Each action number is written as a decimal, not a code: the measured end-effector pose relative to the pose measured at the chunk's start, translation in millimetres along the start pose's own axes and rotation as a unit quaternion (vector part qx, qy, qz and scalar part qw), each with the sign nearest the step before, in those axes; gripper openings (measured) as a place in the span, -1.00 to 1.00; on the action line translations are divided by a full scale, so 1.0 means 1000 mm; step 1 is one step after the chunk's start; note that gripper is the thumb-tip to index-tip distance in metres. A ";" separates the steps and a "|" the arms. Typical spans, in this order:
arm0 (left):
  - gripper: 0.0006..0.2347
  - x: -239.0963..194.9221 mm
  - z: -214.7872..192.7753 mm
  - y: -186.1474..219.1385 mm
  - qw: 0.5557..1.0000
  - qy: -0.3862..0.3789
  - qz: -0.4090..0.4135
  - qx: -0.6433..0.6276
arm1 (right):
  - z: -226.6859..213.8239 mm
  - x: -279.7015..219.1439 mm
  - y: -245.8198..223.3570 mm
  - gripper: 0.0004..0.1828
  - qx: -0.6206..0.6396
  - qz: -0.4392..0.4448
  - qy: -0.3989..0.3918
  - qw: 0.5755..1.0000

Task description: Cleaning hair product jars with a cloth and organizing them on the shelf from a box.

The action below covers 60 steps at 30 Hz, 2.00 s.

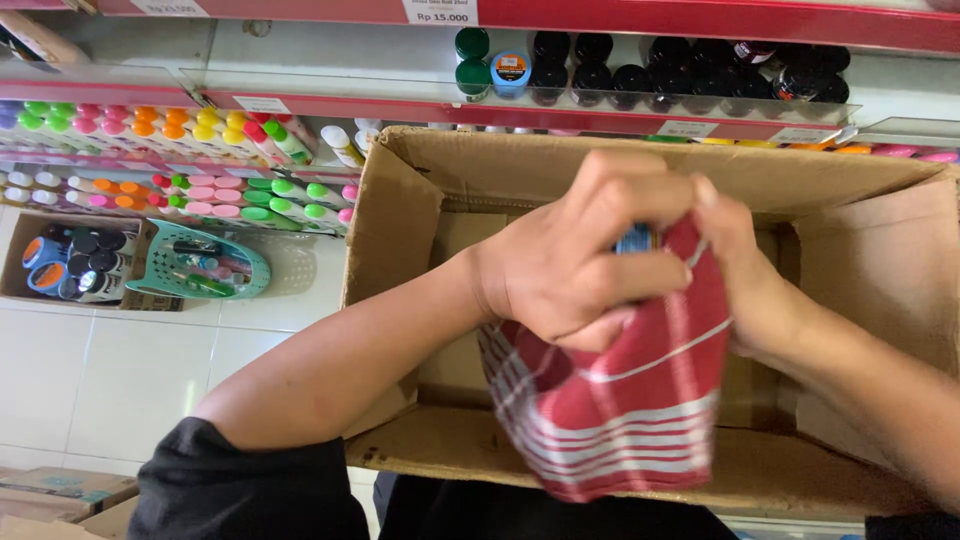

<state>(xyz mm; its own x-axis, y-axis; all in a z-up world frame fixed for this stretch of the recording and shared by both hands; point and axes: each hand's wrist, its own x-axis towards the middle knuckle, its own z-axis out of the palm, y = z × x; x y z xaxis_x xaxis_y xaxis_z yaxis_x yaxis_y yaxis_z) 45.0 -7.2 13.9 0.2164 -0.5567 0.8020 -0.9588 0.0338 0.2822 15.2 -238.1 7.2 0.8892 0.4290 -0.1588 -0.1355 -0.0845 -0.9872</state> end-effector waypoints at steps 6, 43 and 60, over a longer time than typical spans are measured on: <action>-0.69 0.004 0.025 0.009 0.993 0.085 -0.024 -0.073 | 0.008 0.001 -0.007 -0.47 0.183 0.057 0.038 0.981; -0.70 0.015 0.015 0.023 0.949 0.175 -0.251 -0.073 | 0.010 -0.010 -0.037 -0.46 -0.036 -0.097 -0.005 0.995; -0.58 0.018 -0.012 0.013 0.860 0.228 -0.285 -0.356 | 0.008 -0.002 -0.052 -0.46 -0.068 -0.159 -0.002 0.985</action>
<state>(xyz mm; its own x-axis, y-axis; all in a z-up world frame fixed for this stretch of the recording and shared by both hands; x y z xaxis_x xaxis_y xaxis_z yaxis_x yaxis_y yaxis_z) 39.1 -6.7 38.6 0.8197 -0.2730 0.5036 -0.3522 0.4533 0.8189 16.6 -227.7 58.7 0.8755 0.4571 0.1567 0.2086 -0.0650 -0.9758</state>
